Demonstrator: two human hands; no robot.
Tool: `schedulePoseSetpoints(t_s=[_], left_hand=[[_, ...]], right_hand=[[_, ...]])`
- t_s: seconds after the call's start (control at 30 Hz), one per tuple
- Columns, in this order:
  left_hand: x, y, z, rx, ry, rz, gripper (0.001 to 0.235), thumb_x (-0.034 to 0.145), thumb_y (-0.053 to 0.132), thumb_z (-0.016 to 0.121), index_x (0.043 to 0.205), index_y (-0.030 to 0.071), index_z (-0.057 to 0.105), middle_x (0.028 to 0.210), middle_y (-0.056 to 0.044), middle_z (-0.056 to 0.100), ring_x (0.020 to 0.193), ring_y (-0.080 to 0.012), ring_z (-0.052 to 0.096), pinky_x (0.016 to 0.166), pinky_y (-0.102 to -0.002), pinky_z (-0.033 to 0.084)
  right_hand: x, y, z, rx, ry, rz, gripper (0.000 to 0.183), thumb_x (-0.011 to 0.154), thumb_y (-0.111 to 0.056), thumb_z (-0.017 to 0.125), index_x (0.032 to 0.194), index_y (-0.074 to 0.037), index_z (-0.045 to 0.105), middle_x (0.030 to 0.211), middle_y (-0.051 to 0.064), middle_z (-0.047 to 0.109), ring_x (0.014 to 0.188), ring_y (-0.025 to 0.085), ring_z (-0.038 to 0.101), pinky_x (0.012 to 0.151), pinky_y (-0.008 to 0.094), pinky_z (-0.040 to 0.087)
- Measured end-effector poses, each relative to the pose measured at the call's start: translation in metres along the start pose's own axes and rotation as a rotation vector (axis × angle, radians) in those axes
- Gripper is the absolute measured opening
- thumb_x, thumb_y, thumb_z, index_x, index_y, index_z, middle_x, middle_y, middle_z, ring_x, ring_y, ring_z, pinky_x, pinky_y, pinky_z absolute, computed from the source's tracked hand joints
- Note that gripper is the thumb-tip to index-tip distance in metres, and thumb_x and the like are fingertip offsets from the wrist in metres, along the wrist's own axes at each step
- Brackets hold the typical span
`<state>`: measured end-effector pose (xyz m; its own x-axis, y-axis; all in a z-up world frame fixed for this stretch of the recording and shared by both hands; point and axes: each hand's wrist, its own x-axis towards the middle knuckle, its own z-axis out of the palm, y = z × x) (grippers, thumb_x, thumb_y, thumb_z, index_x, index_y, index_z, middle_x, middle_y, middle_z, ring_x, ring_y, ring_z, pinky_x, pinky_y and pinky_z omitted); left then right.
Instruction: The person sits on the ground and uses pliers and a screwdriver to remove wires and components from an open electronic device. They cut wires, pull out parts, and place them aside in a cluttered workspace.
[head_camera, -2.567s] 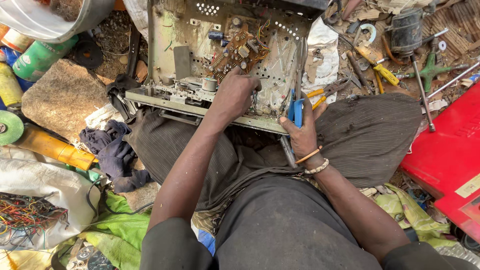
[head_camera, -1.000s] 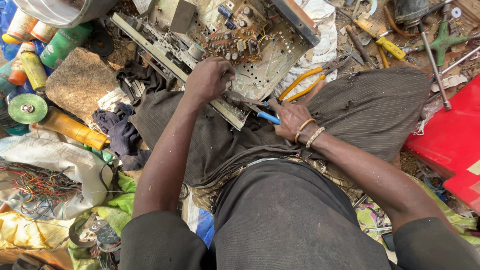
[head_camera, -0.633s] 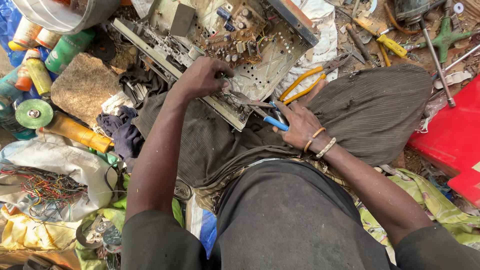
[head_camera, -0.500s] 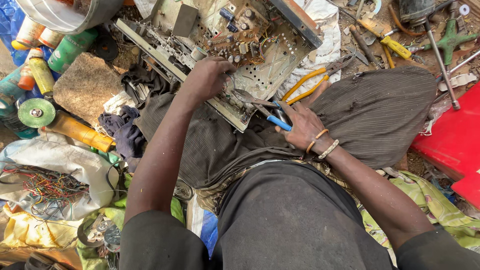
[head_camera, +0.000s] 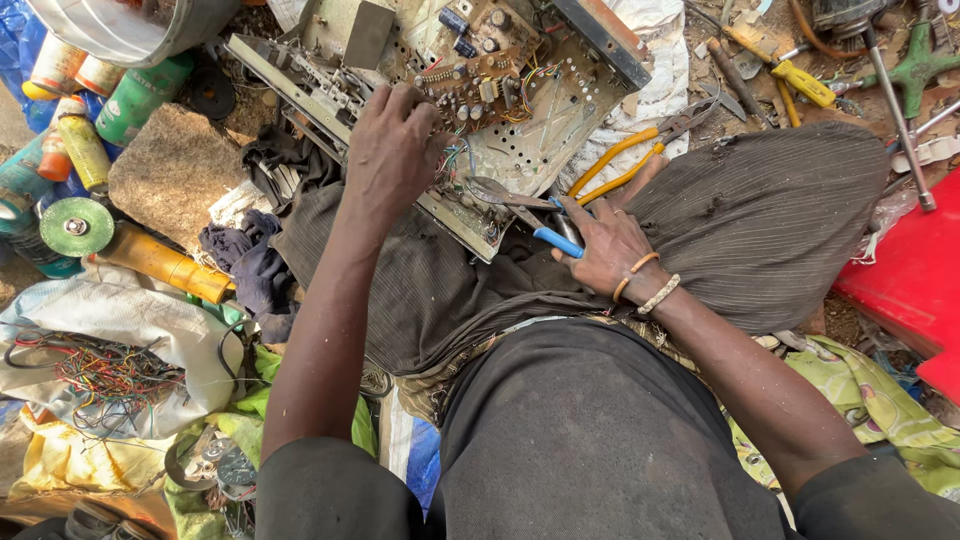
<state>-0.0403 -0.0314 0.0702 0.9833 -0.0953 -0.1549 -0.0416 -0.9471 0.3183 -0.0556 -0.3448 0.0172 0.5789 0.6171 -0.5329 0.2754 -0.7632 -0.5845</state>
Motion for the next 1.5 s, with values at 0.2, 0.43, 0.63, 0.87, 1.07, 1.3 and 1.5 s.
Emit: schedulePoseSetpoints(t_s=[0.2, 0.43, 0.63, 0.87, 1.07, 1.3, 1.5], left_hand=[[0.007, -0.012, -0.004, 0.092, -0.233, 0.132, 0.030, 0.075, 0.044, 0.083, 0.073, 0.014, 0.081, 0.127, -0.010, 0.067, 0.135, -0.0331, 0.040, 0.115, -0.052, 0.022], [0.008, -0.032, 0.017, -0.211, -0.206, 0.052, 0.033, 0.080, 0.046, 0.085, 0.083, 0.014, 0.082, 0.137, 0.002, 0.064, 0.143, -0.0305, 0.036, 0.120, -0.050, 0.017], [0.003, -0.034, 0.022, -0.252, -0.124, 0.028, 0.027, 0.080, 0.042, 0.085, 0.083, 0.015, 0.083, 0.133, 0.002, 0.064, 0.142, -0.0293, 0.036, 0.117, -0.050, 0.019], [0.003, -0.034, 0.032, -0.269, -0.073, -0.062, 0.027, 0.095, 0.036, 0.078, 0.084, 0.011, 0.077, 0.124, 0.000, 0.065, 0.136, -0.0274, 0.042, 0.117, -0.049, 0.023], [0.012, -0.029, 0.020, -0.368, -0.024, -0.169, 0.034, 0.101, 0.044, 0.073, 0.090, 0.012, 0.077, 0.123, 0.000, 0.068, 0.134, -0.0255, 0.046, 0.119, -0.047, 0.033], [0.032, 0.005, 0.010, 0.266, -0.375, 0.254, 0.080, 0.053, 0.057, 0.090, 0.125, 0.024, 0.075, 0.133, -0.012, 0.060, 0.129, -0.0331, 0.044, 0.110, -0.050, 0.031], [0.032, 0.000, 0.024, 0.445, -0.366, 0.330, 0.006, 0.083, 0.022, 0.077, 0.083, 0.025, 0.082, 0.141, -0.010, 0.057, 0.126, -0.0271, 0.049, 0.108, -0.044, 0.039]], right_hand=[[-0.007, 0.004, -0.005, 0.085, -0.103, 0.015, 0.082, 0.083, -0.046, 0.075, 0.153, -0.014, 0.044, 0.110, 0.020, 0.061, 0.102, 0.039, 0.064, 0.090, 0.050, 0.052], [0.013, -0.015, -0.001, 0.155, -0.160, -0.061, 0.080, 0.085, -0.051, 0.070, 0.150, -0.013, 0.045, 0.112, 0.019, 0.062, 0.103, 0.039, 0.064, 0.091, 0.050, 0.050], [0.025, -0.028, 0.003, 0.138, -0.147, -0.094, 0.081, 0.087, -0.051, 0.069, 0.153, -0.011, 0.043, 0.106, 0.020, 0.063, 0.101, 0.039, 0.064, 0.089, 0.050, 0.051], [0.032, -0.022, 0.014, 0.137, -0.156, -0.087, 0.076, 0.089, -0.046, 0.068, 0.152, -0.010, 0.046, 0.098, 0.018, 0.069, 0.086, 0.034, 0.071, 0.082, 0.048, 0.055], [0.000, -0.005, 0.017, 0.482, -0.077, 0.109, 0.083, 0.085, -0.051, 0.073, 0.152, -0.007, 0.049, 0.087, 0.016, 0.068, 0.078, 0.026, 0.067, 0.076, 0.041, 0.053], [-0.037, 0.037, -0.008, 0.710, 0.058, 0.094, 0.090, 0.084, -0.050, 0.074, 0.153, 0.001, 0.045, 0.105, 0.010, 0.069, 0.092, 0.020, 0.063, 0.086, 0.036, 0.052], [-0.040, 0.039, -0.008, 0.557, 0.056, 0.119, 0.087, 0.085, -0.049, 0.075, 0.151, -0.001, 0.047, 0.122, 0.017, 0.069, 0.107, 0.029, 0.068, 0.094, 0.041, 0.051]])
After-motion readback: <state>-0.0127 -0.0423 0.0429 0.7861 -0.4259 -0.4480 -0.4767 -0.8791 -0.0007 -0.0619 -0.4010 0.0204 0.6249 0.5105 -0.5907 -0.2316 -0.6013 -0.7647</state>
